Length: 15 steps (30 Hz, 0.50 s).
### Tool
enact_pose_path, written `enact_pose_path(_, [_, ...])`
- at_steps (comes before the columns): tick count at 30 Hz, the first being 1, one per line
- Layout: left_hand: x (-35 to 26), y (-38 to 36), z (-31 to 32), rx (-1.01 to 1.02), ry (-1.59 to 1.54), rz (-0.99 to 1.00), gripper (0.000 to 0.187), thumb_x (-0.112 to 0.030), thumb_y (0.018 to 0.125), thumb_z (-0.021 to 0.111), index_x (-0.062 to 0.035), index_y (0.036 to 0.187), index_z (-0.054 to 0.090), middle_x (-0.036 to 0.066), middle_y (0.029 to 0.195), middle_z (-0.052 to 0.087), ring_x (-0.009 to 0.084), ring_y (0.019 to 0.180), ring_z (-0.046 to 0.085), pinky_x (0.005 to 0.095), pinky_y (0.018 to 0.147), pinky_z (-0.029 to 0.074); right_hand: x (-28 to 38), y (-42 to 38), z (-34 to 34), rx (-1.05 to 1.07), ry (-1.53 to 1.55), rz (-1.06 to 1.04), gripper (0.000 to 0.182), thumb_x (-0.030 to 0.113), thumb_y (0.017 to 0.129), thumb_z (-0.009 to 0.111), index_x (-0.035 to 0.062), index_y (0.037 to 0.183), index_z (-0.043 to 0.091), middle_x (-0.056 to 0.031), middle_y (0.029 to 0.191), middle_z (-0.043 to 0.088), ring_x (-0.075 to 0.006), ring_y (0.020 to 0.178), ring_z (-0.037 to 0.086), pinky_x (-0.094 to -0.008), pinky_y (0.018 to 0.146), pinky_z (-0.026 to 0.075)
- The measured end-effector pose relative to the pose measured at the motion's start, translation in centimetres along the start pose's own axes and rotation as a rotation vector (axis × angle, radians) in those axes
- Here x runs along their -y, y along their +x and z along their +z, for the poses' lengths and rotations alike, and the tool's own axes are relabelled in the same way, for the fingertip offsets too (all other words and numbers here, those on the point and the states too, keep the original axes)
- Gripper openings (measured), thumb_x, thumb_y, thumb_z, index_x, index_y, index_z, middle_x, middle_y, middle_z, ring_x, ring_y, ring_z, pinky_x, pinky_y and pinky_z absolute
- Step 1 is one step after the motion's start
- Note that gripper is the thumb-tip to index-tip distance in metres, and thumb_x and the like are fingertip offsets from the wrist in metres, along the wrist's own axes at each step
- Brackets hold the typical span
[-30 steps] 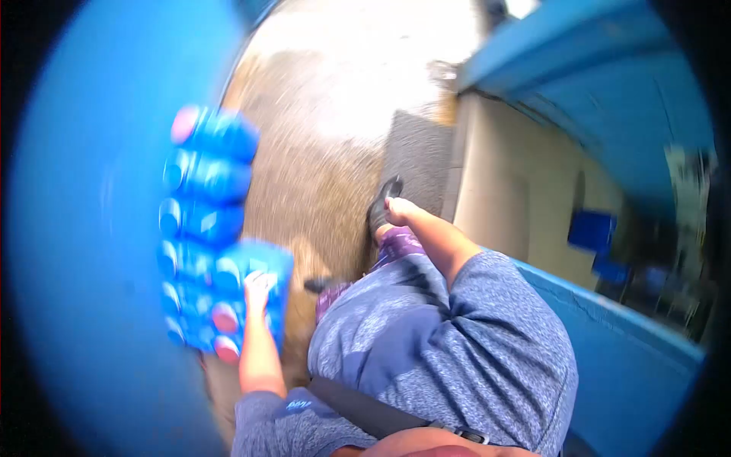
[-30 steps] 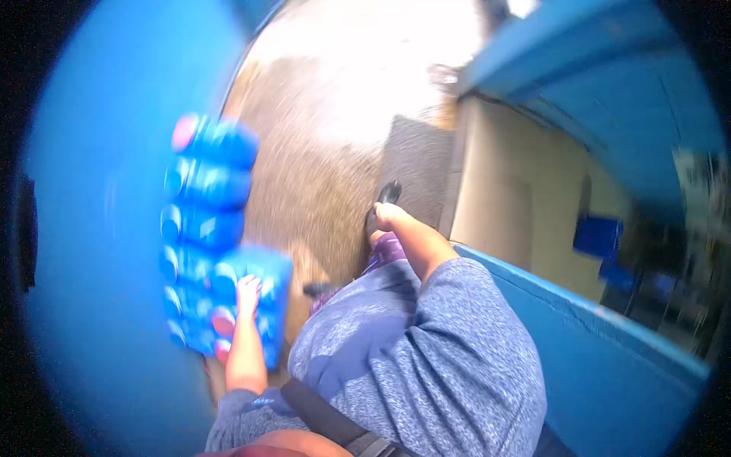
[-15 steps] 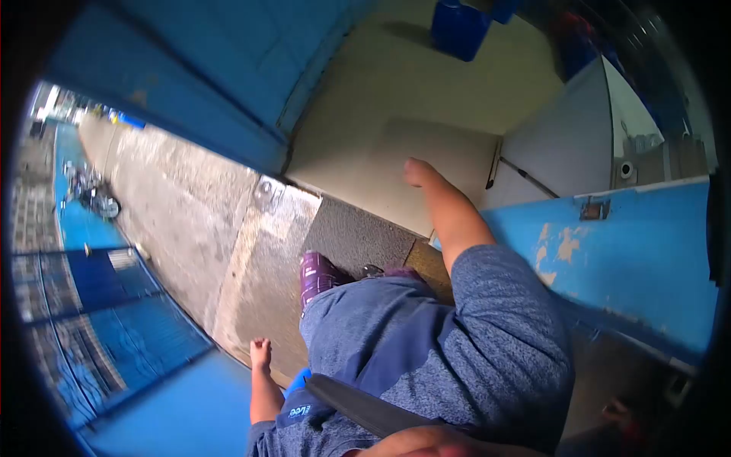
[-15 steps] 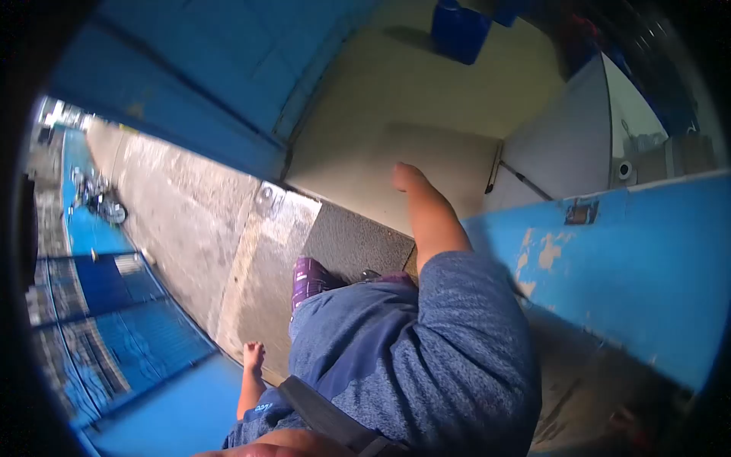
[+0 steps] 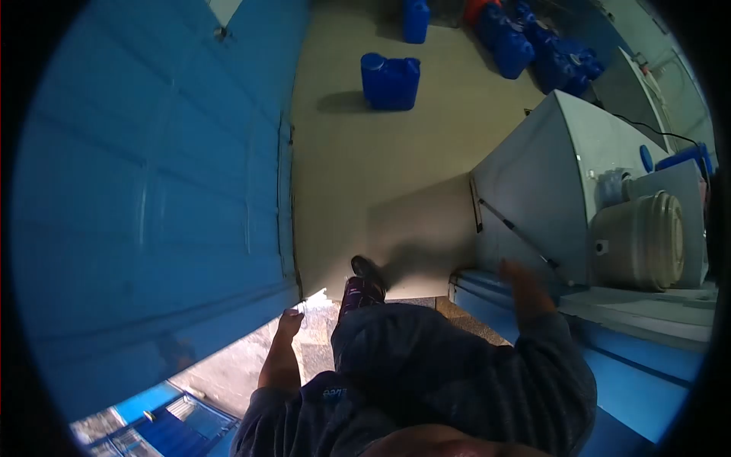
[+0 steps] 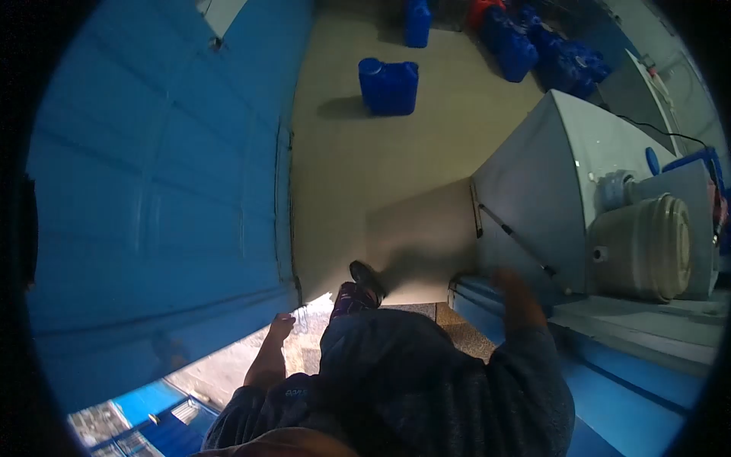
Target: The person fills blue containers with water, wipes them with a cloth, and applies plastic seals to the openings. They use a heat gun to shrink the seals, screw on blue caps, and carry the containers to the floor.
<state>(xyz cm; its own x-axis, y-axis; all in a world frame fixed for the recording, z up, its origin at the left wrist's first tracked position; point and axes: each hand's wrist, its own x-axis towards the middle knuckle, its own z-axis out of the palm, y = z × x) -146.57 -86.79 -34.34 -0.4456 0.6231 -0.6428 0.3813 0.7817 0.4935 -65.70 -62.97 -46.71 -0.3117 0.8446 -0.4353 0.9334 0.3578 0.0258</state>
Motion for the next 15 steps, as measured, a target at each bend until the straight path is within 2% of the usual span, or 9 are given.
enact_pose_path(2, [-7.5, 3.4, -4.1, 0.189, 0.203, 0.191, 0.040, -0.031, 0.085, 0.073, 0.0024, 0.106, 0.063, 0.016, 0.097, 0.071, 0.0276, 0.084, 0.066, 0.0378, 0.075, 0.053, 1.4, -4.2, -2.4, 0.098, 0.508, 0.287, 0.025, 0.028, 0.091, 0.055, 0.0084, 0.103, 0.064, -0.0164, 0.097, 0.063, -0.0334, 0.089, 0.062, -0.0474, 0.080, 0.050])
enact_pose_path(5, [-15.5, 8.1, -6.9, 0.219, 0.035, 0.242, 0.043, -0.031, 0.086, 0.071, 0.0030, 0.110, 0.061, 0.015, 0.100, 0.070, 0.0262, 0.084, 0.067, 0.0370, 0.078, 0.053, 8.9, -9.2, -16.8, -0.024, 0.611, 0.473, 0.020, 0.027, 0.090, 0.055, 0.0092, 0.092, 0.065, -0.0125, 0.086, 0.064, -0.0302, 0.081, 0.062, -0.0464, 0.073, 0.051])
enact_pose_path(7, [-22.6, 8.2, -8.1, 0.139, -0.012, 0.149, 0.044, -0.030, 0.088, 0.070, 0.0041, 0.113, 0.058, 0.016, 0.102, 0.070, 0.0244, 0.088, 0.067, 0.0360, 0.082, 0.053, 11.5, -10.0, -20.9, -0.032, 0.654, 0.489, 0.019, 0.026, 0.089, 0.056, 0.0098, 0.085, 0.066, -0.0099, 0.078, 0.065, -0.0280, 0.075, 0.062, -0.0457, 0.069, 0.051])
enact_pose_path(9, [-28.0, 10.6, -9.2, 0.156, 0.014, 0.182, 0.045, -0.029, 0.088, 0.070, 0.0040, 0.115, 0.057, 0.016, 0.104, 0.069, 0.0241, 0.090, 0.067, 0.0359, 0.083, 0.053, 11.9, -9.2, -21.4, 0.079, 0.699, 0.479, 0.020, 0.026, 0.088, 0.057, 0.0091, 0.090, 0.068, -0.0116, 0.086, 0.067, -0.0292, 0.082, 0.064, -0.0438, 0.074, 0.052])
enact_pose_path(11, [-31.0, 13.3, -9.6, 0.169, 0.035, 0.204, 0.045, -0.028, 0.088, 0.070, 0.0038, 0.116, 0.056, 0.016, 0.106, 0.069, 0.0238, 0.092, 0.067, 0.0357, 0.084, 0.053, 11.5, -7.7, -20.6, 0.310, 0.764, 0.432, 0.026, 0.025, 0.087, 0.060, 0.0077, 0.102, 0.072, -0.0149, 0.102, 0.072, -0.0316, 0.094, 0.068, -0.0401, 0.083, 0.053])
enact_pose_path(12, [-32.1, 15.1, -9.6, 0.141, 0.035, 0.236, 0.044, -0.027, 0.088, 0.071, 0.0034, 0.116, 0.056, 0.016, 0.107, 0.069, 0.0242, 0.094, 0.067, 0.0362, 0.085, 0.053, 11.1, -6.5, -20.9, 0.316, 0.769, 0.429, 0.026, 0.025, 0.087, 0.060, 0.0077, 0.102, 0.072, -0.0149, 0.102, 0.072, -0.0316, 0.094, 0.068, -0.0401, 0.083, 0.053])
enact_pose_path(14, [-34.7, 16.4, -9.7, 0.111, 0.033, 0.248, 0.044, -0.026, 0.087, 0.071, 0.0030, 0.116, 0.056, 0.016, 0.108, 0.069, 0.0247, 0.095, 0.067, 0.0366, 0.085, 0.053, 9.0, -4.5, -20.9, 0.500, 0.594, 0.304, 0.031, 0.029, 0.086, 0.056, 0.0028, 0.089, 0.073, -0.0210, 0.099, 0.070, -0.0298, 0.089, 0.069, -0.0438, 0.081, 0.054])
enact_pose_path(15, [-35.4, 16.5, -9.7, 0.099, 0.003, 0.226, 0.042, -0.025, 0.088, 0.070, 0.0031, 0.116, 0.057, 0.016, 0.106, 0.069, 0.0250, 0.095, 0.067, 0.0368, 0.085, 0.053, 7.9, -3.2, -20.8, 0.532, 0.786, 0.373, 0.034, 0.031, 0.085, 0.058, 0.0004, 0.084, 0.073, -0.0192, 0.096, 0.071, -0.0302, 0.090, 0.069, -0.0424, 0.082, 0.054])
